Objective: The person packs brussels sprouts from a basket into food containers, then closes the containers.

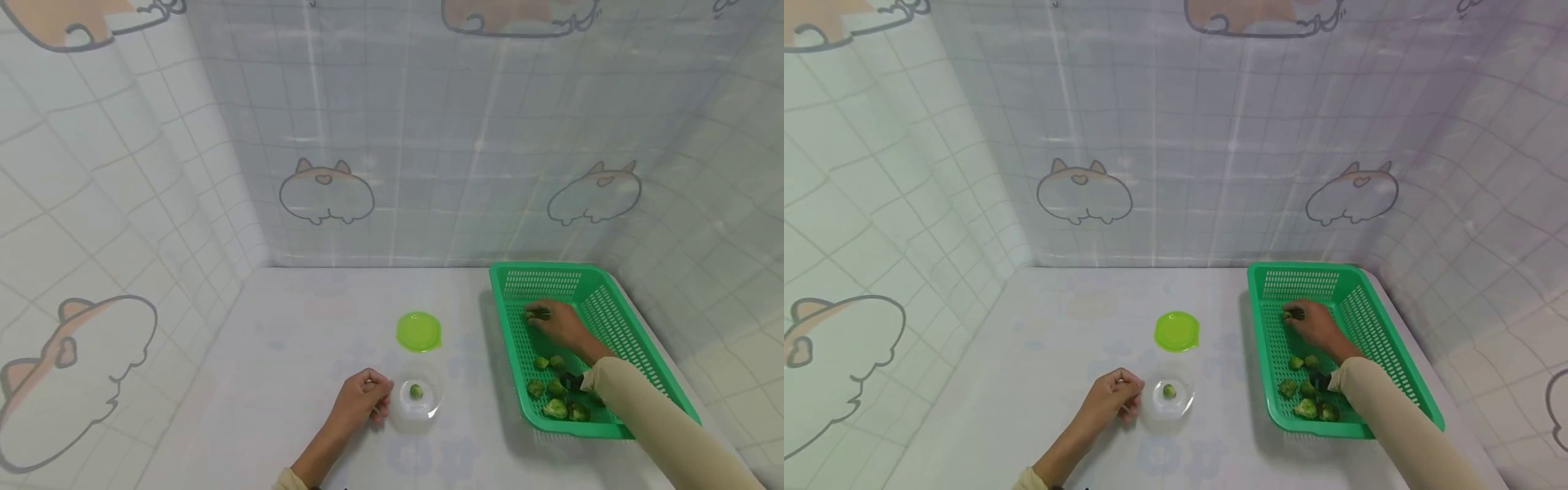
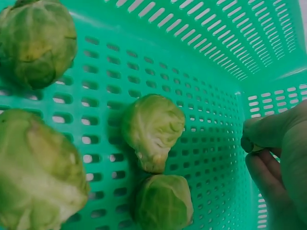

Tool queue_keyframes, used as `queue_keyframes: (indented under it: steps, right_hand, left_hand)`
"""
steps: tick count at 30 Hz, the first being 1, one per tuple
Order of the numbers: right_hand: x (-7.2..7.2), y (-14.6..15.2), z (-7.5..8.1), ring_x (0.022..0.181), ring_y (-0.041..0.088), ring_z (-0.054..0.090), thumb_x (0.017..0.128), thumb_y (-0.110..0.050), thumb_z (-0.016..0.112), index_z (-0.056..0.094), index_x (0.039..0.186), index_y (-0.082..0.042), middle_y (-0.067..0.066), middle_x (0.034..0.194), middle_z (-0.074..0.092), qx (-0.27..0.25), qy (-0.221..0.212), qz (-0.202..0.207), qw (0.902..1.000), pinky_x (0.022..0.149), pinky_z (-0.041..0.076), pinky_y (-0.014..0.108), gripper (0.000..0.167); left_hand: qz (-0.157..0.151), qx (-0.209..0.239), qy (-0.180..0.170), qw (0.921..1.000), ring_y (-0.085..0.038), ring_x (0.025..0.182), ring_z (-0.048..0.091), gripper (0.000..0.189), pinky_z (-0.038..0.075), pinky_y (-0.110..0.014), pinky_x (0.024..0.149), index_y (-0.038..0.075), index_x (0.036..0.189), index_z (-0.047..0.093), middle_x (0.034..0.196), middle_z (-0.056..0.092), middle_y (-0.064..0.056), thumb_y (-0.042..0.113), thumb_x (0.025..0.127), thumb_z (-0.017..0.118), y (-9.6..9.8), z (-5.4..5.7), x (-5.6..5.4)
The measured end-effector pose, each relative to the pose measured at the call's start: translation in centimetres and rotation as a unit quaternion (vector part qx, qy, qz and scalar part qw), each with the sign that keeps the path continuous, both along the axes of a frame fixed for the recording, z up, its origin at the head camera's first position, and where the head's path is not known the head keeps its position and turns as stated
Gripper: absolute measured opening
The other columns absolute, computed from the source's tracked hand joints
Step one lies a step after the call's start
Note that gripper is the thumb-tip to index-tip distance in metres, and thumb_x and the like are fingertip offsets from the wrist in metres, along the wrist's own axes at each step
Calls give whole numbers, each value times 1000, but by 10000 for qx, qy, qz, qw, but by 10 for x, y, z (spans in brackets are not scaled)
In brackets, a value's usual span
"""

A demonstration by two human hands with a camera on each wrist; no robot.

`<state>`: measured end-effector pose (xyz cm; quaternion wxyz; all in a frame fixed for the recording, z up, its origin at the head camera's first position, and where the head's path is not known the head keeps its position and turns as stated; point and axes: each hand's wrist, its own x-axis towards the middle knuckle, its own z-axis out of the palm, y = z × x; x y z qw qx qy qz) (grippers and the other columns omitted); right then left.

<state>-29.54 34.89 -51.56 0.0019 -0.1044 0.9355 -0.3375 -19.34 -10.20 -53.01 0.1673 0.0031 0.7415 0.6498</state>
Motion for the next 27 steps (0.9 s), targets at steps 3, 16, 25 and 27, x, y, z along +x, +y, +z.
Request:
queue_keyframes:
  steps: [3, 16, 25, 27]
  right_hand:
    - [1, 3, 0, 115, 46, 61, 97, -7, 67, 63, 129, 1, 24, 125, 63, -60, 35, -49, 10000, 87, 56, 50, 34]
    - [11, -2, 16, 119, 45, 59, 99, -13, 66, 63, 132, -5, 19, 131, 62, -309, -62, -149, 9994, 88, 55, 55, 34]
    - [19, -9, 30, 121, 40, 60, 99, -20, 67, 63, 133, -12, 14, 134, 62, -638, -74, -36, 9979, 91, 55, 51, 36]
    - [20, -11, 32, 121, 39, 60, 99, -22, 66, 63, 134, -14, 13, 135, 61, -693, -38, 45, 9976, 91, 55, 51, 35]
  left_hand:
    - [9, 29, -12, 10000, -16, 59, 62, 18, 54, -28, 53, -4, 99, 61, 72, 65, -4, 13, 97, 64, 2, 14, 4]
    - [64, -102, -46, 9999, -15, 59, 61, 17, 53, -29, 54, -3, 100, 61, 72, 66, -5, 13, 97, 63, 5, 8, 3]
    - [19, -78, 9, 10000, -16, 59, 62, 18, 53, -28, 52, -3, 100, 60, 72, 65, -4, 15, 98, 64, 5, -3, 1]
    - [15, -67, 20, 10000, -16, 60, 62, 18, 53, -28, 52, -3, 100, 60, 72, 65, -5, 14, 98, 64, 6, 1, 3]
